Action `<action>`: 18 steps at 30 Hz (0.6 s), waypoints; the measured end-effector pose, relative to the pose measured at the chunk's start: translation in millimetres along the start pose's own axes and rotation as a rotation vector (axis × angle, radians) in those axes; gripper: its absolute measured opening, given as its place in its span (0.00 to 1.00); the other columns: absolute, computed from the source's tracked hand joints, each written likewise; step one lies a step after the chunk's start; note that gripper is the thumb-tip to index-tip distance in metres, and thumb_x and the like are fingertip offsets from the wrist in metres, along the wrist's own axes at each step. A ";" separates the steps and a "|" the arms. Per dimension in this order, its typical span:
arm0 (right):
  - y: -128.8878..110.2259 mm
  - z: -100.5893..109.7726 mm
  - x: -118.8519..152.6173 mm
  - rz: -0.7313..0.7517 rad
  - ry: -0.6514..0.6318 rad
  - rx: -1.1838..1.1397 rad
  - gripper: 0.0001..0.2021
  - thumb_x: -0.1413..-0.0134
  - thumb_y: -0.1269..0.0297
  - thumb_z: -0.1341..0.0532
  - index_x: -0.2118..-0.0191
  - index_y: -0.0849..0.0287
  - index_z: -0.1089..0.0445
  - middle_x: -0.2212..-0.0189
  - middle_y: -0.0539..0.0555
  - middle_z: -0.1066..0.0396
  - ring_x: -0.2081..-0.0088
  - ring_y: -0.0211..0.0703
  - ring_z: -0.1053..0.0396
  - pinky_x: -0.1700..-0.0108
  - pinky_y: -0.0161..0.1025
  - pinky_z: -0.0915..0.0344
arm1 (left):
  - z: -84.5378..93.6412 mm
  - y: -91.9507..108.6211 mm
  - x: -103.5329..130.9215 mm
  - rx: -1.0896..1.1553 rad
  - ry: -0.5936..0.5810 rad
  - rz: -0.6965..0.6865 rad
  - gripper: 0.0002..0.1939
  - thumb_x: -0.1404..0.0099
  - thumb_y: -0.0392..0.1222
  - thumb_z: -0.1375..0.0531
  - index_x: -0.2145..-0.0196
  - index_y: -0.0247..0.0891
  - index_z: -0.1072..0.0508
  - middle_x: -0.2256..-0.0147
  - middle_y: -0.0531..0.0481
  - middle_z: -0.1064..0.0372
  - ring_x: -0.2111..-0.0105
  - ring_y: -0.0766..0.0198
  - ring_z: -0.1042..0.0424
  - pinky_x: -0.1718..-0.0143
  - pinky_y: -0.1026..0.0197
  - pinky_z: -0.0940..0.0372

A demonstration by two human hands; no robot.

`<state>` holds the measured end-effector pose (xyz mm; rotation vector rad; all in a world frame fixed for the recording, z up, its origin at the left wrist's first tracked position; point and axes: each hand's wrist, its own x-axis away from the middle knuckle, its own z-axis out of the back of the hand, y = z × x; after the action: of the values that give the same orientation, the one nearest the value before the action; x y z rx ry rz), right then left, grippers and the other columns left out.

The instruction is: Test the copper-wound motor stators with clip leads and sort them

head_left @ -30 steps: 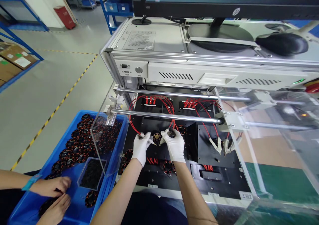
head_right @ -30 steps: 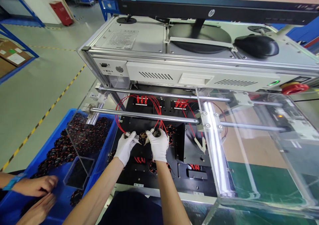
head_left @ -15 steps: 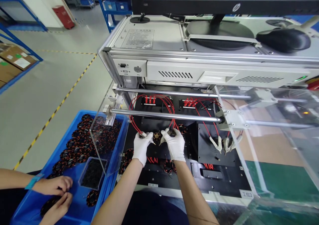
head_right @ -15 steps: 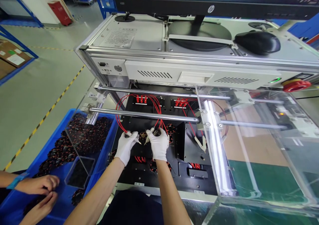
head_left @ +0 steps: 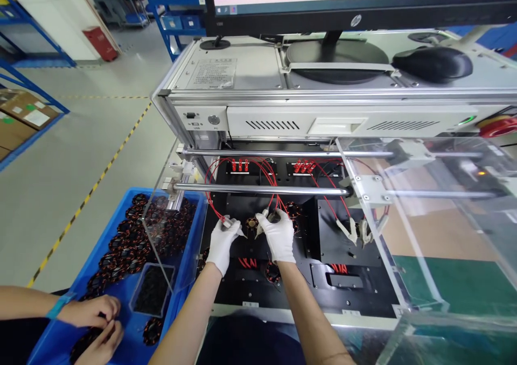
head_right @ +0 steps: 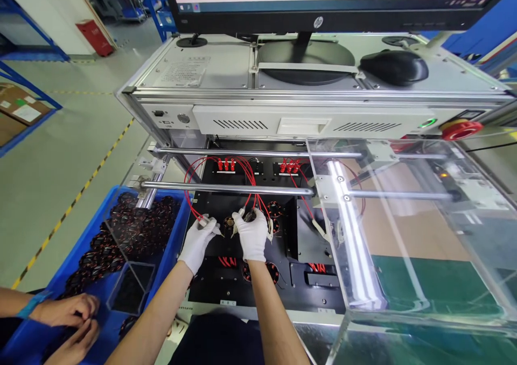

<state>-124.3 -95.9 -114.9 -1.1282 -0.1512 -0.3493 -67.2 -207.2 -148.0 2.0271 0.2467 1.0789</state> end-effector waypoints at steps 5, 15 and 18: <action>0.9 1.4 -0.7 -0.016 0.000 0.018 0.31 0.69 0.54 0.35 0.56 0.69 0.33 0.65 0.59 0.27 0.64 0.46 0.30 0.58 0.41 0.35 | -0.4 -0.9 1.1 -0.006 0.002 -0.008 0.15 0.50 0.29 0.37 0.64 0.36 0.35 0.71 0.52 0.31 0.72 0.68 0.28 0.68 0.65 0.33; 12.5 -3.7 -6.0 0.046 0.001 -0.001 0.30 0.69 0.52 0.35 0.58 0.68 0.32 0.67 0.59 0.27 0.66 0.46 0.30 0.59 0.42 0.34 | 0.8 -0.4 1.9 -0.074 -0.006 0.004 0.16 0.50 0.31 0.38 0.62 0.36 0.36 0.67 0.49 0.32 0.69 0.66 0.29 0.63 0.60 0.33; 7.1 -4.2 -3.3 0.039 0.006 0.034 0.30 0.70 0.54 0.35 0.58 0.69 0.32 0.67 0.60 0.27 0.66 0.46 0.30 0.59 0.41 0.34 | 1.6 3.5 7.5 -0.237 0.054 -0.164 0.21 0.49 0.33 0.39 0.56 0.36 0.38 0.59 0.43 0.33 0.61 0.61 0.30 0.54 0.54 0.36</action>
<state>-125.2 -96.3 -123.7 -1.0950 -0.1290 -0.3142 -62.0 -206.6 -141.4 1.7379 0.2939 1.0111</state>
